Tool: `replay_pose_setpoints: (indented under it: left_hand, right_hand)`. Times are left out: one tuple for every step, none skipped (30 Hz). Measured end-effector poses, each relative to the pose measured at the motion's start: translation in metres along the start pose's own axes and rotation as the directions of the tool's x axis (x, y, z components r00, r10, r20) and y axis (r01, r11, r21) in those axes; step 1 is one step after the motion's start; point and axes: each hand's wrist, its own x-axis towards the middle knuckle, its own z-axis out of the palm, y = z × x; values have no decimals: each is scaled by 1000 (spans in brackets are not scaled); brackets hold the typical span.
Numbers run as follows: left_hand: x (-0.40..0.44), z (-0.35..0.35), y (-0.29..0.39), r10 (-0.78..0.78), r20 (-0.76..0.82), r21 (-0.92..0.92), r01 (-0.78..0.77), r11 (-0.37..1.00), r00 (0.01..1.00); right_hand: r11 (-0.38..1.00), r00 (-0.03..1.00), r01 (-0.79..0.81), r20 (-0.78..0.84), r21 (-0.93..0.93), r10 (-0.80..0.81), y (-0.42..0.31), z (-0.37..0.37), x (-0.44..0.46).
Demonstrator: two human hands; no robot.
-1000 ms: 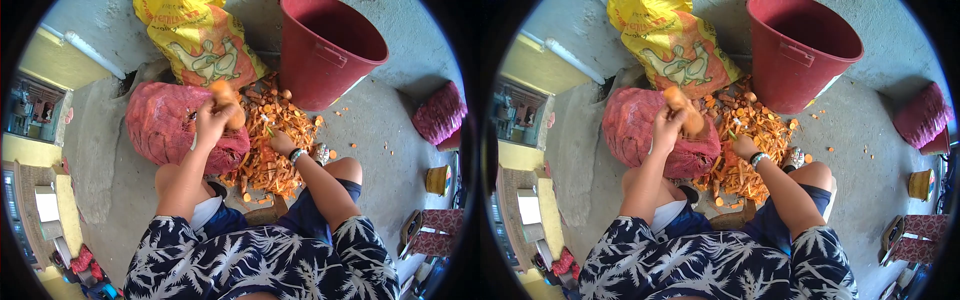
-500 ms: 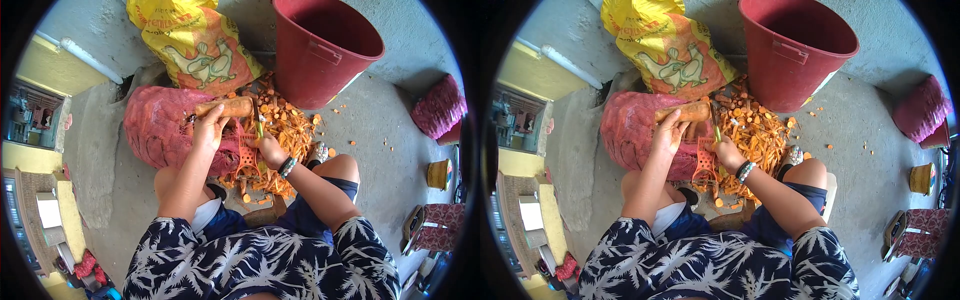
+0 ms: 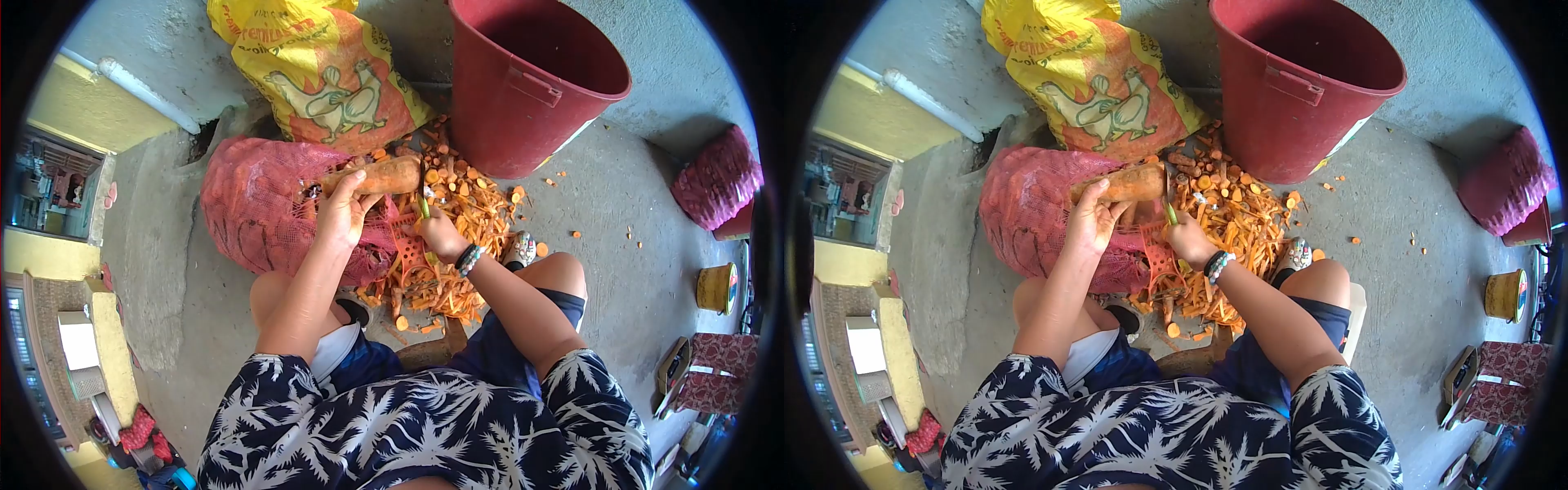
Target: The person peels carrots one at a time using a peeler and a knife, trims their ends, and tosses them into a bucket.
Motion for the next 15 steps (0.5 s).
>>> replay_pose_setpoints:
  left_hand:
    - [-1,1,1,1,-1,1,-1,1000,1000]
    - [-3,1,2,-39,-2,-26,39,999,999]
    - [-4,3,3,-79,0,-53,79,995,997]
    - [-5,3,3,-81,1,-51,81,995,997]
    - [-5,2,3,-61,-1,-11,61,998,998]
    - [-5,2,2,-38,-1,27,38,999,999]
    - [-4,0,0,-35,1,24,35,999,999]
    - [-3,-4,-4,-42,-10,13,42,999,999]
    - [-5,-2,-3,-49,-24,4,50,999,998]
    - [-7,-1,-4,-87,-52,2,87,996,995]
    - [-10,1,-5,-87,-52,5,88,996,995]
    - [-12,3,-6,-101,-59,-28,99,995,993]
    - [-13,3,-7,-115,-68,-64,111,992,991]
    - [-10,-2,-7,-131,-55,-60,128,990,990]
    - [-9,-2,-5,-128,-53,-61,125,990,990]
  right_hand:
    - [1000,1000,-1,2,1,1,4,-4,4]
    - [988,996,89,16,-123,-87,7,-9,9]
    - [954,984,177,39,-243,-173,2,-10,10]
    - [911,982,187,83,-367,-168,-7,-12,9]
    - [912,982,186,81,-366,-168,-7,-13,12]
    - [870,973,228,85,-436,-213,-7,-14,14]
    - [820,962,270,95,-505,-257,-8,-14,16]
    - [803,939,308,29,-510,-342,-5,-11,14]
    - [802,939,310,31,-511,-344,-7,-13,15]
    - [793,950,273,23,-544,-311,-9,-16,15]
    - [784,961,234,13,-575,-278,-10,-17,16]
    - [786,960,236,11,-572,-281,-11,-17,17]
    - [766,950,263,19,-587,-312,-10,-16,16]
    - [743,939,289,29,-603,-342,-11,-17,16]
    - [717,927,317,41,-620,-374,-12,-18,17]
